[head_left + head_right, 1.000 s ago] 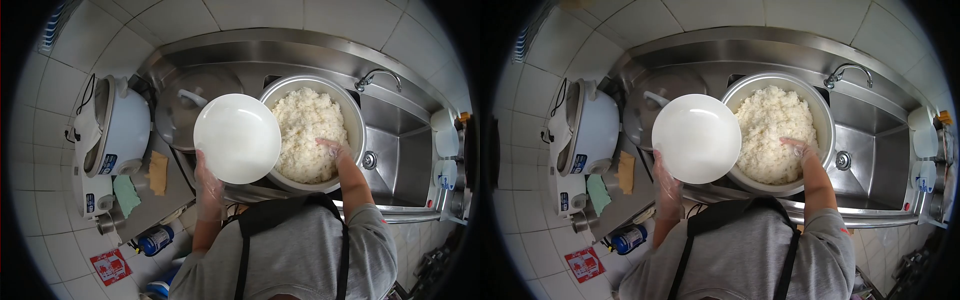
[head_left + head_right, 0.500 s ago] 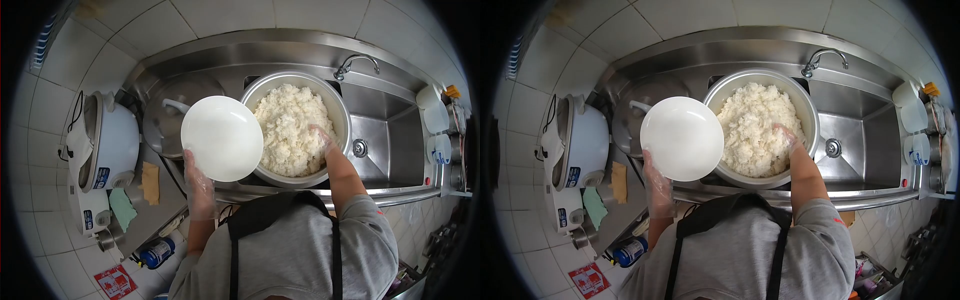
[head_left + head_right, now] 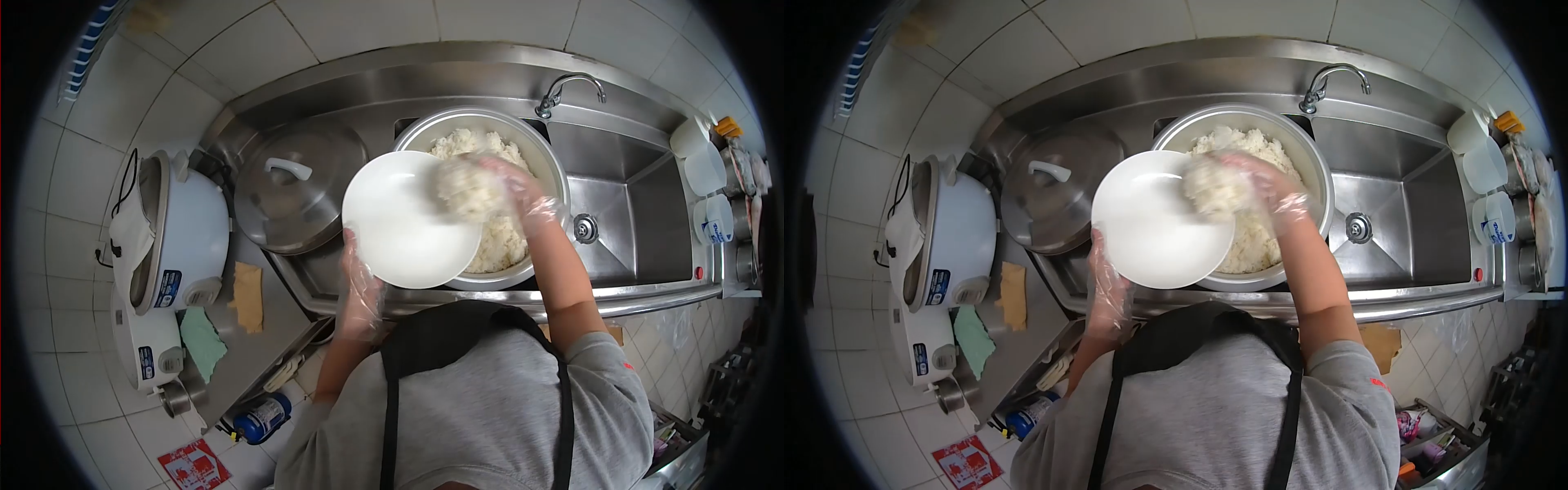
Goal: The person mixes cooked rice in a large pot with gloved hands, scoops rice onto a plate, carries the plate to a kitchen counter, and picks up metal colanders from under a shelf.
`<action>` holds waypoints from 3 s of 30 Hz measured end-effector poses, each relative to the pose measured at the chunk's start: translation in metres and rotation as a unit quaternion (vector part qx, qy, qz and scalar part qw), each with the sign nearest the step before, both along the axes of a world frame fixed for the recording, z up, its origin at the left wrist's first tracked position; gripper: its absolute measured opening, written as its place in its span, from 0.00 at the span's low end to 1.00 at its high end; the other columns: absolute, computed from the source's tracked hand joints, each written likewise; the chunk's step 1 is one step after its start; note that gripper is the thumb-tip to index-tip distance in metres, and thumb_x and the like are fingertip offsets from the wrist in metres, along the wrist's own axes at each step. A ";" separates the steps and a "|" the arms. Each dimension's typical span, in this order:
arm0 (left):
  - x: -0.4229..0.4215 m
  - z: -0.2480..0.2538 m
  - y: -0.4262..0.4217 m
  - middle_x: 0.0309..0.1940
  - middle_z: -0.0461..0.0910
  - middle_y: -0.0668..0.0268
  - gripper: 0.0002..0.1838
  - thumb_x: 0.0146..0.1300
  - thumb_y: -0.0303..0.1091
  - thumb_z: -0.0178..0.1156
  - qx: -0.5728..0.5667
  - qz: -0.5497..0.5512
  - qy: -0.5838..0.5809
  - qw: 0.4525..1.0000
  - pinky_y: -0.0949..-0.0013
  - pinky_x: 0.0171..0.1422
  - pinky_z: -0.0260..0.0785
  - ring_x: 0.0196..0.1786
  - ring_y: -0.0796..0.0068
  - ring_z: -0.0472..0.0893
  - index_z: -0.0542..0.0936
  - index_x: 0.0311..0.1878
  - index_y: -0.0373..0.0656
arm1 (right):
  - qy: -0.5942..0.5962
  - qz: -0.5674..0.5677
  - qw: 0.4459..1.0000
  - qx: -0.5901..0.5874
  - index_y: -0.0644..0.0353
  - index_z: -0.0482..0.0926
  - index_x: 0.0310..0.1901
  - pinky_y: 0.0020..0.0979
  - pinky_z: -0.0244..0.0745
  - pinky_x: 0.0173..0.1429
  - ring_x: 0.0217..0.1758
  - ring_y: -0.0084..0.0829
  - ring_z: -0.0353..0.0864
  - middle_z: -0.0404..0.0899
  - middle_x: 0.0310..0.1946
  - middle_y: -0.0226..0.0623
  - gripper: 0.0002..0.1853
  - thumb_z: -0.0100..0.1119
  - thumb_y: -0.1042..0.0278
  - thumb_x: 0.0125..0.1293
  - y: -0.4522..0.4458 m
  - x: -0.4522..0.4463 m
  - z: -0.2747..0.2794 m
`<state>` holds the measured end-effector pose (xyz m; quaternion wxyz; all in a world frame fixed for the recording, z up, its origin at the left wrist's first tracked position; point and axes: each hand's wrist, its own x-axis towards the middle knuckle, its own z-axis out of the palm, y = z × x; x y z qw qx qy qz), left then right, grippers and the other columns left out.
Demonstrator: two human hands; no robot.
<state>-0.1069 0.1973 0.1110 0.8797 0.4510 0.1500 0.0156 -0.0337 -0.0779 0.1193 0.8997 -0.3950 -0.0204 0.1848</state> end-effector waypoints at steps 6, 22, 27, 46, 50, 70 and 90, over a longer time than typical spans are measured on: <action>-0.013 0.008 0.003 0.54 0.67 0.53 0.29 0.65 0.50 0.42 -0.060 -0.035 -0.006 0.998 0.60 0.57 0.66 0.53 0.61 0.71 0.60 0.59 0.33 | -0.322 0.130 0.740 -0.575 0.54 0.75 0.46 0.33 0.68 0.53 0.46 0.40 0.76 0.78 0.40 0.42 0.24 0.64 0.69 0.42 0.092 0.018 0.015; -0.039 0.034 0.015 0.54 0.67 0.58 0.29 0.67 0.52 0.33 -0.010 -0.072 0.010 0.997 0.64 0.60 0.61 0.56 0.67 0.69 0.60 0.60 0.37 | -0.573 0.044 0.423 -0.700 0.59 0.77 0.34 0.41 0.70 0.39 0.38 0.40 0.77 0.77 0.34 0.40 0.12 0.49 0.60 0.55 0.158 -0.031 0.001; -0.040 0.018 0.024 0.50 0.70 0.61 0.27 0.67 0.52 0.37 -0.010 -0.062 0.023 0.998 0.66 0.55 0.65 0.51 0.69 0.72 0.62 0.58 0.38 | -0.524 0.070 0.566 -0.633 0.60 0.78 0.34 0.37 0.71 0.40 0.36 0.38 0.78 0.78 0.29 0.41 0.12 0.48 0.64 0.56 0.157 -0.023 0.002; -0.040 -0.005 0.052 0.62 0.57 0.52 0.29 0.66 0.52 0.34 -0.178 -0.065 -0.024 0.982 0.59 0.62 0.60 0.63 0.57 0.60 0.54 0.64 0.41 | -0.175 0.075 0.658 -0.729 0.57 0.66 0.57 0.37 0.66 0.58 0.57 0.39 0.69 0.70 0.52 0.45 0.44 0.67 0.42 0.38 -0.004 0.065 -0.061; -0.039 -0.001 0.055 0.61 0.58 0.51 0.30 0.66 0.52 0.35 -0.095 -0.064 -0.077 0.990 0.58 0.60 0.63 0.60 0.57 0.63 0.54 0.63 0.39 | -0.082 0.255 0.495 -0.827 0.58 0.43 0.66 0.42 0.65 0.60 0.62 0.55 0.57 0.45 0.66 0.49 0.61 0.68 0.38 0.35 0.044 0.027 -0.073; -0.042 -0.003 0.065 0.59 0.61 0.53 0.28 0.67 0.47 0.36 -0.101 0.020 -0.043 0.994 0.56 0.63 0.57 0.60 0.56 0.64 0.57 0.62 0.35 | 0.021 -0.178 0.944 -0.279 0.54 0.71 0.52 0.34 0.67 0.51 0.53 0.29 0.67 0.74 0.47 0.36 0.23 0.58 0.64 0.51 -0.013 0.009 -0.138; -0.030 -0.007 0.021 0.57 0.64 0.52 0.30 0.67 0.51 0.36 -0.133 -0.066 -0.018 0.989 0.59 0.63 0.60 0.58 0.58 0.67 0.58 0.61 0.33 | -0.328 0.055 0.695 -0.637 0.57 0.77 0.40 0.32 0.70 0.49 0.43 0.40 0.76 0.76 0.41 0.43 0.21 0.67 0.70 0.38 0.104 -0.017 0.051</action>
